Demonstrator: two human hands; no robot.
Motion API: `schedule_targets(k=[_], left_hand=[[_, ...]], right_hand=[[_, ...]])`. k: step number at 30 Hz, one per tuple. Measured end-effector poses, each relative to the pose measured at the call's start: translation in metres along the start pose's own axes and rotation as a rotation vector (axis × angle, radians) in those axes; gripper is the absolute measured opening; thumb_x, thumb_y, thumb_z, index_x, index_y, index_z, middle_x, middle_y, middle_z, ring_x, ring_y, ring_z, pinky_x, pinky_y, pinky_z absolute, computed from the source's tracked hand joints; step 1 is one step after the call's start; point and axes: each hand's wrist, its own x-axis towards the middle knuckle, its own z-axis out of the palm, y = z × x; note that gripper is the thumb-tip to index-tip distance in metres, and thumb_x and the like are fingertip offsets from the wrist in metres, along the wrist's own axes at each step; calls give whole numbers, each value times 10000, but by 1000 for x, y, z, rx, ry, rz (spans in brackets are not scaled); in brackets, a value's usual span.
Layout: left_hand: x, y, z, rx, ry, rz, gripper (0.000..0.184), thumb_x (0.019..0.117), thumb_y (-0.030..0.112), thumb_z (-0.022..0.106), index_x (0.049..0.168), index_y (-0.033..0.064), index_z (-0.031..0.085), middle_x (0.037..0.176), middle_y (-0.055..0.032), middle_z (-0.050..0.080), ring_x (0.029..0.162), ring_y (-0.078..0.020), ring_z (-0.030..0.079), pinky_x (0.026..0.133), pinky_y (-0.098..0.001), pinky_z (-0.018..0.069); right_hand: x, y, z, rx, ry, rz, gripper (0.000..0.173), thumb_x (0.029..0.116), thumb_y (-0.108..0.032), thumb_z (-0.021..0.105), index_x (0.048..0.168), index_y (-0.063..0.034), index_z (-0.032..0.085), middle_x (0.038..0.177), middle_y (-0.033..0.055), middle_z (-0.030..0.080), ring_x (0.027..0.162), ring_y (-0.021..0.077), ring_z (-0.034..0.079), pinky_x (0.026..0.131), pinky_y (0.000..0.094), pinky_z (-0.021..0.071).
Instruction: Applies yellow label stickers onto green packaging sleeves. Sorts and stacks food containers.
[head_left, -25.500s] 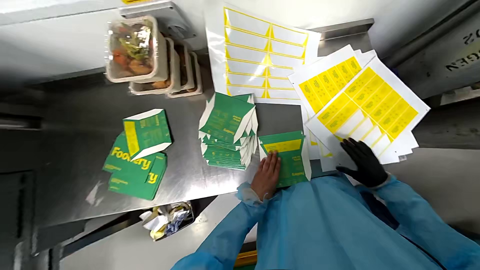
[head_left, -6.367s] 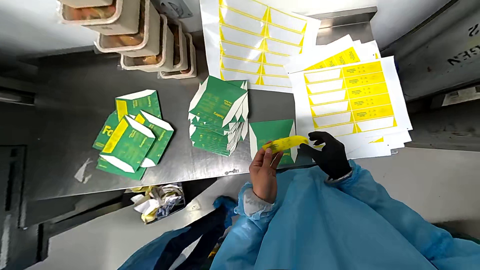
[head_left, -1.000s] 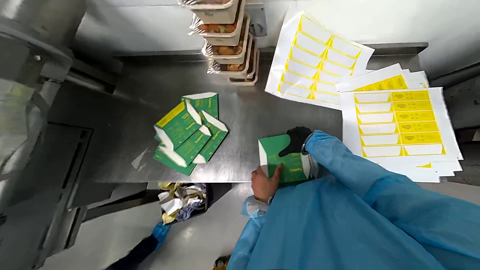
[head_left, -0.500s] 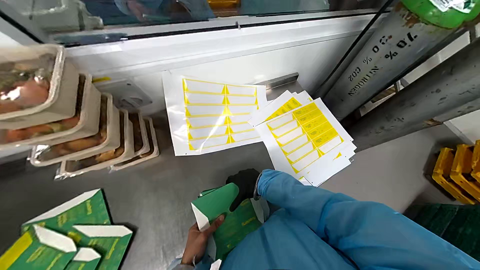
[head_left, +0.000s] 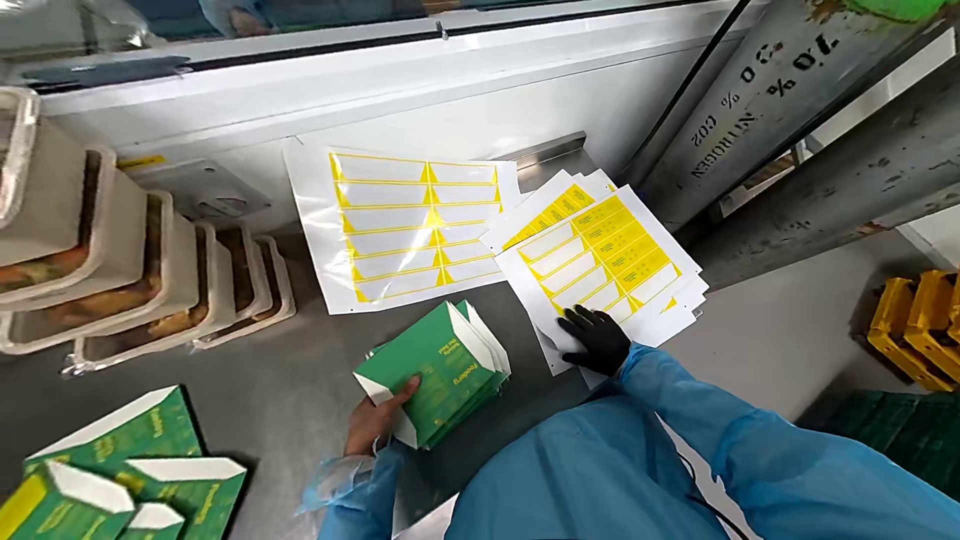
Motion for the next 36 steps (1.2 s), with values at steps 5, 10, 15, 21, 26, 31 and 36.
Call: schedule_targets(k=[5, 10, 15, 21, 26, 31, 36], left_hand=[[-64, 49, -1, 382, 425, 233, 1012, 760, 492, 882, 1487, -60, 445, 1488, -433, 353, 1363, -622, 360, 1098, -715, 334], [-129, 98, 103, -362, -440, 272, 906, 1010, 726, 194, 1491, -8, 421, 1374, -160, 632, 1222, -290, 649, 1009, -473, 558], [-142, 117, 222, -515, -477, 128, 587, 969, 407, 661, 1380, 13, 516, 1185, -142, 706, 1050, -242, 710, 889, -444, 615], [-142, 150, 225, -297, -297, 78, 156, 1011, 37, 586, 1153, -11, 628, 849, -65, 748, 699, -132, 726, 643, -311, 631], [-153, 92, 242, -983, -394, 357, 767, 879, 848, 401, 1288, 253, 660, 1174, 18, 741, 1097, -155, 706, 933, -450, 597], [-203, 96, 341, -892, -591, 284, 932, 827, 646, 733, 1539, 152, 390, 1500, -113, 528, 1374, -293, 524, 1100, -561, 471], [-201, 142, 378, -928, -201, -100, 345, 1058, 398, 549, 1235, 112, 623, 1030, -46, 726, 891, -143, 713, 771, -352, 616]], right_hand=[[-9, 10, -4, 2, 143, -109, 481, 972, -386, 647, 1387, -142, 634, 1393, 78, 656, 1313, 289, 600, 1047, 528, 504], [-31, -3, -31, 185, 681, 38, 325, 937, -269, 673, 1211, -109, 741, 1116, 45, 772, 1003, 212, 745, 865, 433, 615], [-57, 3, -75, 662, 86, -118, 753, 939, -609, 651, 1520, -151, 512, 1442, 59, 619, 1333, 191, 578, 1119, 464, 477], [-93, 108, -49, 135, 181, -237, 957, 813, -594, 766, 1591, -185, 389, 1666, 62, 352, 1550, 286, 291, 1225, 556, 307], [-100, 140, -37, -5, 518, -159, 427, 958, -19, 568, 1369, -108, 639, 1356, 73, 682, 1134, 282, 694, 868, 413, 587], [-88, 97, -64, 54, 571, -195, 399, 1001, -65, 562, 1394, -100, 620, 1395, 96, 657, 1086, 279, 702, 836, 381, 587], [-103, 102, -55, 317, 484, -286, 411, 1024, -406, 555, 1269, -118, 716, 1284, 58, 721, 1158, 210, 692, 959, 378, 569]])
